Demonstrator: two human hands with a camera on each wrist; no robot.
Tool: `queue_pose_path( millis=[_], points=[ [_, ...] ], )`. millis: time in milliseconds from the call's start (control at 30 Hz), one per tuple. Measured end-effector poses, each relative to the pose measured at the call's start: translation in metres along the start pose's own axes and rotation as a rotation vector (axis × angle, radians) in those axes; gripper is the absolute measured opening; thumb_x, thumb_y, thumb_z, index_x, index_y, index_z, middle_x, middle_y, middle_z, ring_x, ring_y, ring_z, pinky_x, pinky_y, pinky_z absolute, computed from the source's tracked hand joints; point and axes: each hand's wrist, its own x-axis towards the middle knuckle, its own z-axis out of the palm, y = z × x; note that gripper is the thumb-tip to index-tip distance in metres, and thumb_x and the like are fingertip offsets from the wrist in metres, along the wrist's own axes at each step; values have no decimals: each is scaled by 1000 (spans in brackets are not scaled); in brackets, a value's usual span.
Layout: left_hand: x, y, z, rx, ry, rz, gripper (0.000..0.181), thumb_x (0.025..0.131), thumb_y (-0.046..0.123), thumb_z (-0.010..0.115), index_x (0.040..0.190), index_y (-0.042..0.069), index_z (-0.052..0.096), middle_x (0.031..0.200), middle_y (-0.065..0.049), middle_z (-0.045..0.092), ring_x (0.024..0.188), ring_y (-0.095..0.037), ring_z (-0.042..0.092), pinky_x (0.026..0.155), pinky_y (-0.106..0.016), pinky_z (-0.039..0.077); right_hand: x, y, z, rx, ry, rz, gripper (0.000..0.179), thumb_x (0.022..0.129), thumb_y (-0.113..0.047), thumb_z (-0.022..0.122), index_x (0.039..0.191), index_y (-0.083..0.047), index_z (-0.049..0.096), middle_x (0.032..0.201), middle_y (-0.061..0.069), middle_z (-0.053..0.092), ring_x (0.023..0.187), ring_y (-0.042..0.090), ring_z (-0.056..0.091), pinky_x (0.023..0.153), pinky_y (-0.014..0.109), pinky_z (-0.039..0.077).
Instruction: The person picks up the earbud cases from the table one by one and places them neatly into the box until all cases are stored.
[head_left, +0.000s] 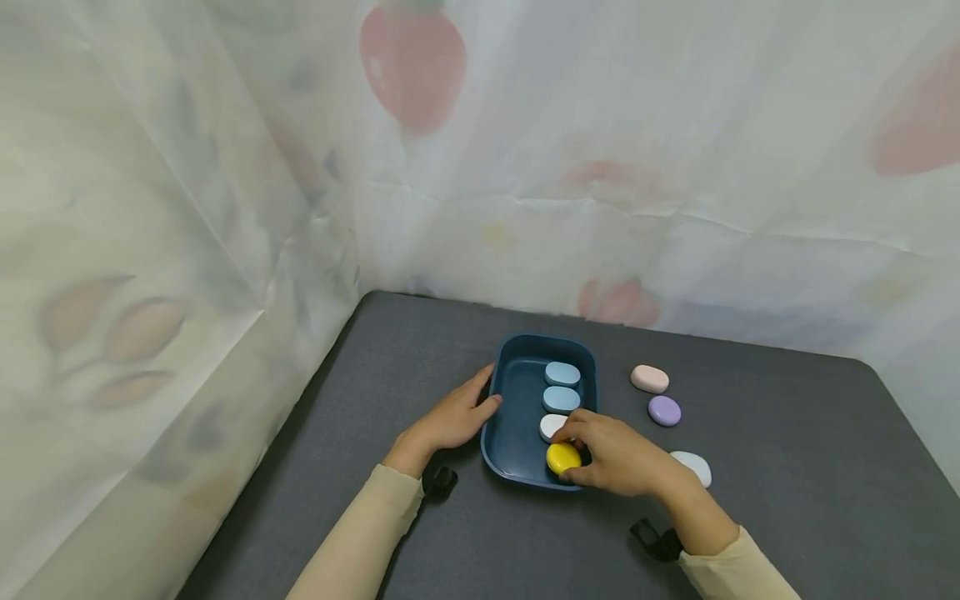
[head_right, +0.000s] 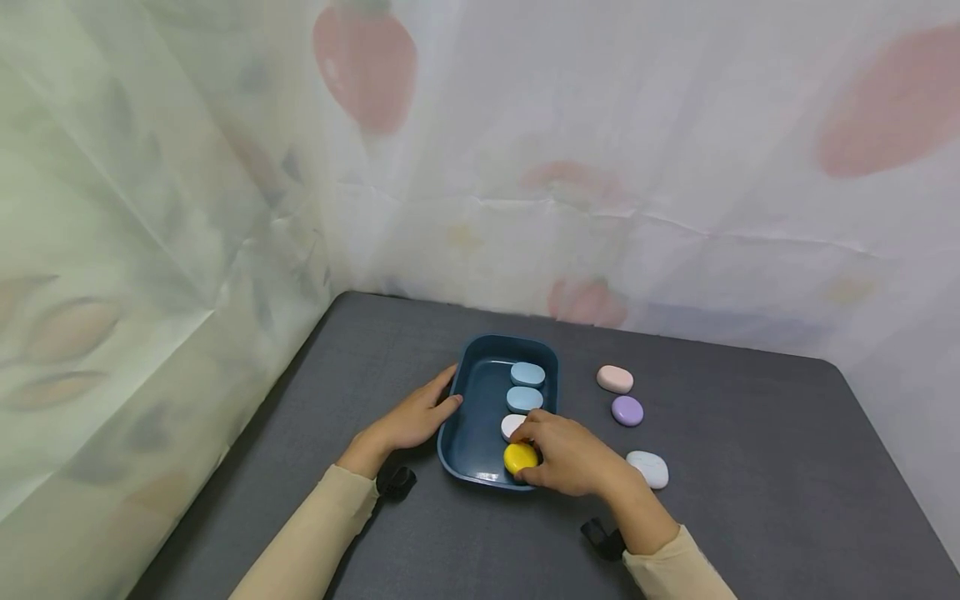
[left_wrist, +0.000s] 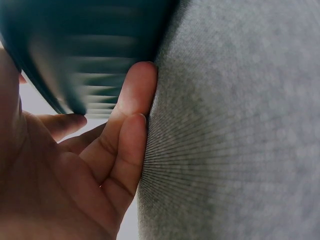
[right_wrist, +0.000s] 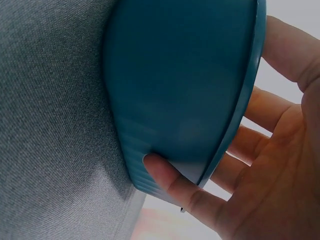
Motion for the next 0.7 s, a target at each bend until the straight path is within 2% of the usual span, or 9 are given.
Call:
queue_pose_path(
  millis=[500, 700],
  points=[
    [-1, 0, 1, 8, 3, -7, 66, 110, 37, 45, 168, 27, 15, 172, 4, 23, 159, -18, 23, 128, -49, 25, 6, 0, 2, 31, -43, 38, 35, 86, -26, 84, 118, -16, 75, 106, -9, 57, 92, 10, 60, 80, 25, 52],
    [-1, 3, 0, 12, 5, -1, 66, 111, 35, 45, 168, 25, 15, 173, 1, 23, 159, -22, 23, 128, -51, 25, 9, -1, 3, 21, -46, 40, 34, 85, -26, 86, 116, -17, 75, 103, -8, 55, 89, 9, 59, 78, 24, 51]
  ],
)
